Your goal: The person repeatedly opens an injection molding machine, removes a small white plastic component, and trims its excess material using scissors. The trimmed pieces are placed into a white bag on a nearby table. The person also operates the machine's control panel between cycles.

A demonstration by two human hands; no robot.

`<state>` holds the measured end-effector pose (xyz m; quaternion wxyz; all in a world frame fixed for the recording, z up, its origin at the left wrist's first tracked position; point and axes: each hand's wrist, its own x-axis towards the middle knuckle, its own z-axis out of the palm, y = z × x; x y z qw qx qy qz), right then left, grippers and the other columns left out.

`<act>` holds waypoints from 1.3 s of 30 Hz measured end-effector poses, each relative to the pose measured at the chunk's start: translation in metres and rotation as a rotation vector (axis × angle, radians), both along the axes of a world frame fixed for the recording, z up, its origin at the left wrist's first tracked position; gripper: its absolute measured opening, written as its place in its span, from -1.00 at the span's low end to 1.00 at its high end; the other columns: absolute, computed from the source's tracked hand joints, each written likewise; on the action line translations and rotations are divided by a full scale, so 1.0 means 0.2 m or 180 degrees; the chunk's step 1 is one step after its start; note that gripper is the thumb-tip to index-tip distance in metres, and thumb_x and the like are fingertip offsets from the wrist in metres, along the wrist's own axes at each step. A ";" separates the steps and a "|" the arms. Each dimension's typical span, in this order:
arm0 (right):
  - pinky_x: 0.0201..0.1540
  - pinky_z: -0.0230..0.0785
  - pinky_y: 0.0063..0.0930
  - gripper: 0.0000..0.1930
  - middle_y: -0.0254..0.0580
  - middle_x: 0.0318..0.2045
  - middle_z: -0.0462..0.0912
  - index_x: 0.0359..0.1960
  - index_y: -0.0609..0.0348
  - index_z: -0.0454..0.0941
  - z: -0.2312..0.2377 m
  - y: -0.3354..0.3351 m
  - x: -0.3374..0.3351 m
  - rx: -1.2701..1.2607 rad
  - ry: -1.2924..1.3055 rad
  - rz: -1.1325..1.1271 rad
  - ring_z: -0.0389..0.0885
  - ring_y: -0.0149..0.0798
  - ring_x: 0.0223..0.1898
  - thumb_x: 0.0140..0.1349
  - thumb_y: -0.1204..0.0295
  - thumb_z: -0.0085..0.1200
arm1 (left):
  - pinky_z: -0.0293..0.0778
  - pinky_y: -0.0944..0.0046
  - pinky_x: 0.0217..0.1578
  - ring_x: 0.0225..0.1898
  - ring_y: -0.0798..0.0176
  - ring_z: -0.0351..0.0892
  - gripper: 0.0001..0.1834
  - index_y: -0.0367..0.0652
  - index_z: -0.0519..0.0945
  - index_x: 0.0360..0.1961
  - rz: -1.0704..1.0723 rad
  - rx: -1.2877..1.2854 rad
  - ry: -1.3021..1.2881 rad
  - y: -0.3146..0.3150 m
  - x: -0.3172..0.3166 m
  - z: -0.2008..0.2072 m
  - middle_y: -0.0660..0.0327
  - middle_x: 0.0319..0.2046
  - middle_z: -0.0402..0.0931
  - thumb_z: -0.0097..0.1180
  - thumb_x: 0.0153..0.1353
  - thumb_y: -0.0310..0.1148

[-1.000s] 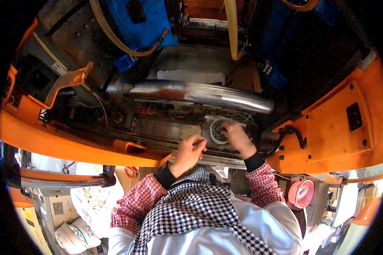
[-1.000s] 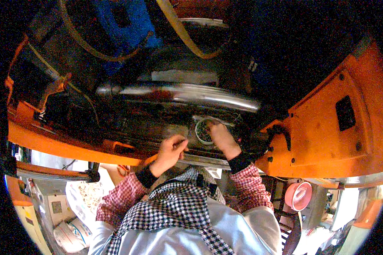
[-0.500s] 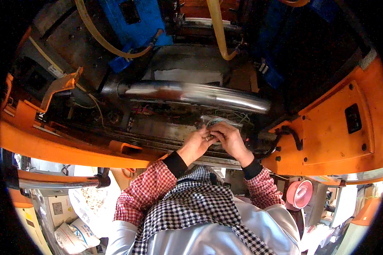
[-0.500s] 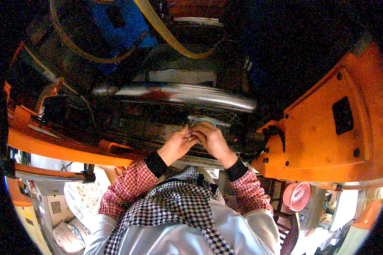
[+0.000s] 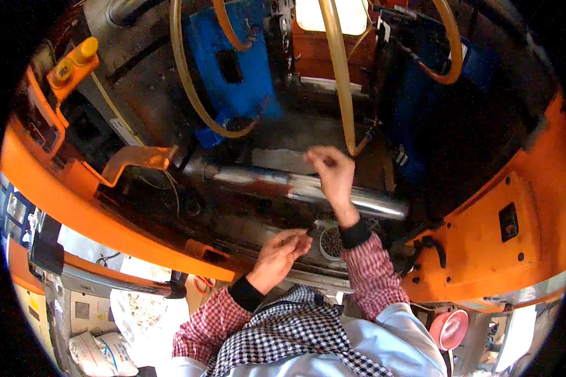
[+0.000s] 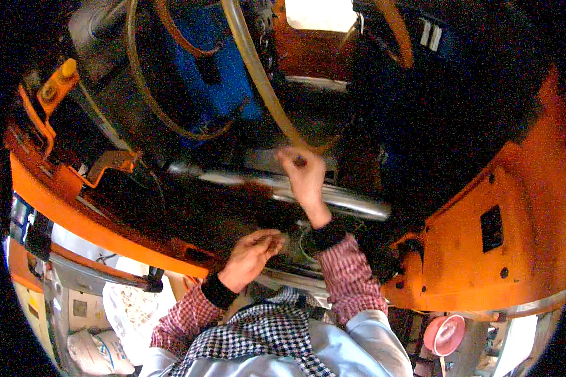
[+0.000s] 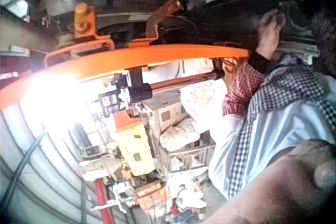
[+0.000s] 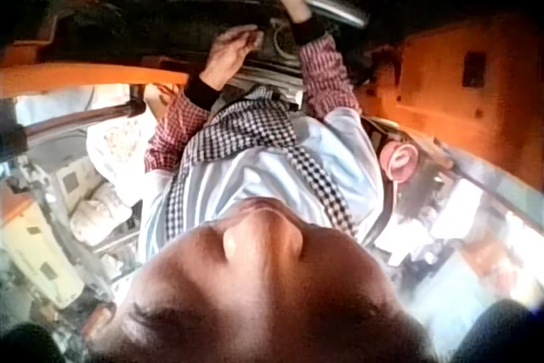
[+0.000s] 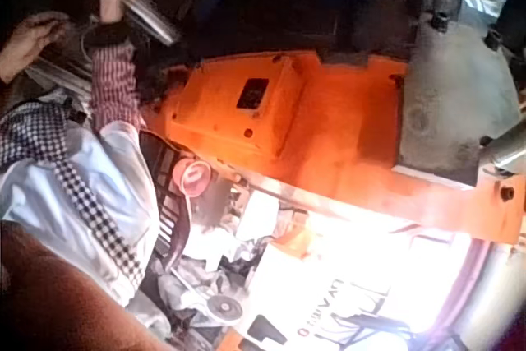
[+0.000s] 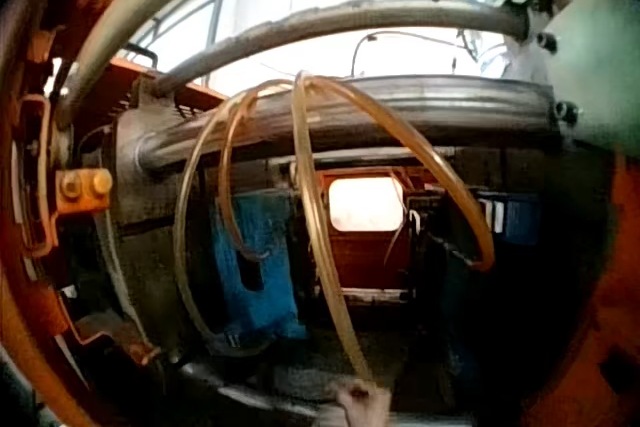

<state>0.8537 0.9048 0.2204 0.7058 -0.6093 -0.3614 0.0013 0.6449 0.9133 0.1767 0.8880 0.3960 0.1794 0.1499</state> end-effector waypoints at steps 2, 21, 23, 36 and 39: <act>-0.34 0.35 -0.64 -0.87 -0.24 -0.47 0.65 -0.39 0.32 0.58 0.05 0.24 0.18 0.0286 -0.0104 -0.0184 0.54 -0.50 -0.41 0.08 0.49 0.15 | 0.45 0.31 -0.16 -0.21 0.24 0.49 -0.84 -0.28 0.44 -0.20 0.0136 0.0042 0.0142 0.00 -0.04 0.04 0.09 -0.23 0.50 -0.06 0.27 -0.43; -0.25 0.41 -0.37 -0.72 -0.08 -0.42 0.64 -0.18 0.27 0.56 0.16 1.08 0.76 -0.0089 -0.0429 -0.1057 0.60 -0.20 -0.36 0.01 0.54 0.18 | 0.47 0.37 -0.35 -0.40 0.30 0.53 -0.75 -0.38 0.45 -0.16 0.0488 0.0355 0.1065 0.03 -0.08 0.20 0.06 -0.29 0.55 -0.09 0.30 -0.36; -0.25 0.41 -0.35 -0.71 -0.06 -0.41 0.64 -0.18 0.27 0.56 0.20 1.07 0.70 -0.0310 -0.0406 -0.1114 0.61 -0.18 -0.35 0.00 0.53 0.19 | 0.47 0.37 -0.38 -0.41 0.30 0.54 -0.74 -0.38 0.45 -0.16 0.0506 0.0260 0.0970 0.04 -0.09 0.16 0.06 -0.30 0.56 -0.09 0.30 -0.36; -0.12 0.39 -0.33 -0.58 0.06 -0.14 0.57 0.01 0.34 0.39 0.14 0.85 0.60 -0.0346 -0.0659 -0.0556 0.58 -0.02 -0.21 0.05 0.59 0.00 | 0.41 0.36 -0.25 -0.33 0.35 0.45 -0.75 -0.35 0.49 -0.15 0.0970 0.0322 0.0720 0.03 -0.08 0.10 0.19 -0.33 0.50 -0.10 0.31 -0.37; -0.21 0.41 -0.39 -0.79 -0.03 -0.30 0.62 -0.25 0.30 0.54 0.34 0.40 0.11 -0.1002 -0.0976 0.0949 0.60 -0.21 -0.31 0.05 0.51 0.11 | 0.41 0.36 -0.25 -0.33 0.34 0.46 -0.76 -0.30 0.49 -0.14 0.1181 0.0084 0.0419 0.05 -0.12 0.11 0.18 -0.34 0.50 -0.09 0.30 -0.36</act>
